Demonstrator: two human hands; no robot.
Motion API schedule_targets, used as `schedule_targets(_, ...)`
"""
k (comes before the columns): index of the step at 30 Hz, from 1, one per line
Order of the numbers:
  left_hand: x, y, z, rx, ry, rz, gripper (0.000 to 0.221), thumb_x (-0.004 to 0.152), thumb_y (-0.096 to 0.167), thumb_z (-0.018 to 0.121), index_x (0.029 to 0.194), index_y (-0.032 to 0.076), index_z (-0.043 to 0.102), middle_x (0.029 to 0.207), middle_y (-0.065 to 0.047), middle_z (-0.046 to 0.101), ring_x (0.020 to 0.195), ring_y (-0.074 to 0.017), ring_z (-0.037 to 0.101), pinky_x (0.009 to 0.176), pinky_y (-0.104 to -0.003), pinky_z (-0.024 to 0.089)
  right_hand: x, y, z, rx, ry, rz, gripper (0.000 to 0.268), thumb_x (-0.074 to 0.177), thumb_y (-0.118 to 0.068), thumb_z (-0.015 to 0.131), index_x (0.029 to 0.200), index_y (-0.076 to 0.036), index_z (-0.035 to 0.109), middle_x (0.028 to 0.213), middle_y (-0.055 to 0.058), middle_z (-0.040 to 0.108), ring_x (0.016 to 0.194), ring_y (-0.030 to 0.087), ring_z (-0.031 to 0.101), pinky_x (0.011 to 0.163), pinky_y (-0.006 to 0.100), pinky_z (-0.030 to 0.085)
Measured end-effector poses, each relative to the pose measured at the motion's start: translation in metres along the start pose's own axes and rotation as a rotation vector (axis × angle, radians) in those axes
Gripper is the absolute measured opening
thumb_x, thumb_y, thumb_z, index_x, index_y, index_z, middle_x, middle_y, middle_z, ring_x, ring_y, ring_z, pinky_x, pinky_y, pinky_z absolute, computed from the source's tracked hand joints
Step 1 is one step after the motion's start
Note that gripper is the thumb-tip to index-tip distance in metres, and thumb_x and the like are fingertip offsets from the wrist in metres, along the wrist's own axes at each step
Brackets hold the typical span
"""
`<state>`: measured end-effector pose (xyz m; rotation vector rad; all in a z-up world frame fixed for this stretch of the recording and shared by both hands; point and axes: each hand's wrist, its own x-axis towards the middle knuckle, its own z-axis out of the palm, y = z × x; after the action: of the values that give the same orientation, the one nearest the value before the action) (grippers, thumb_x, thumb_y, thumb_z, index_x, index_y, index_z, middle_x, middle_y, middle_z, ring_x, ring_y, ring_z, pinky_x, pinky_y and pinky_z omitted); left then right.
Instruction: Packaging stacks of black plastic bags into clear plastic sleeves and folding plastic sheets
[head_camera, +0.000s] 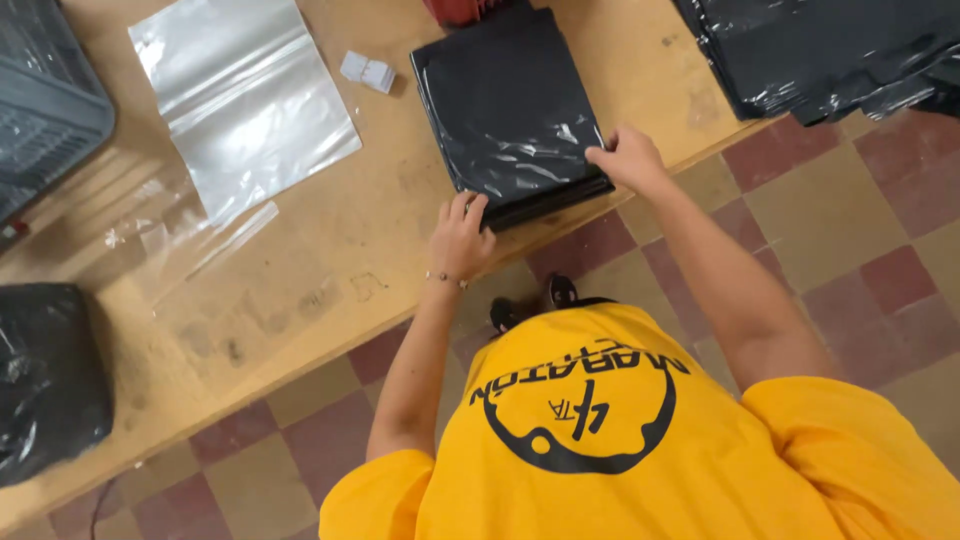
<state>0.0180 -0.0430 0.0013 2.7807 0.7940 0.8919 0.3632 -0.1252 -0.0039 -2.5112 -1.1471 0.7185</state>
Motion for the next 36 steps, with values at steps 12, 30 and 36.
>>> schedule_targets(12, -0.02, 0.02, -0.006, 0.095, 0.07, 0.104, 0.023, 0.099, -0.008, 0.043, 0.091, 0.004, 0.061, 0.087, -0.013, 0.054, 0.073, -0.0293, 0.049, 0.071, -0.037, 0.049, -0.027, -0.005, 0.007, 0.525, -0.119, 0.033, 0.032, 0.082, -0.017, 0.083, 0.084, -0.013, 0.051, 0.084, 0.003, 0.055, 0.072, 0.015, 0.059, 0.06, 0.03, 0.058)
schedule_targets(30, 0.013, -0.03, 0.043, -0.232, -0.293, -1.13, 0.028, 0.085, 0.045, 0.058, 0.095, 0.023, 0.073, 0.092, 0.001, 0.078, 0.09, -0.0298, 0.072, 0.079, -0.044, 0.052, 0.039, -0.062, 0.011, 0.669, -0.067, 0.184, 0.046, 0.07, -0.023, 0.086, 0.107, -0.014, 0.061, 0.095, 0.002, 0.073, 0.08, 0.012, 0.071, 0.067, 0.029, 0.059)
schedule_targets(36, -0.009, -0.03, 0.003, -0.451, -0.058, -1.358, 0.041, 0.087, 0.047, 0.055, 0.102, 0.008, 0.055, 0.097, -0.012, 0.069, 0.089, -0.0352, 0.065, 0.08, -0.047, 0.048, -0.01, -0.105, 0.018, 0.627, -0.299, 0.038, 0.044, 0.071, -0.016, 0.082, 0.113, -0.009, 0.069, 0.106, 0.002, 0.076, 0.095, 0.014, 0.074, 0.083, 0.026, 0.059)
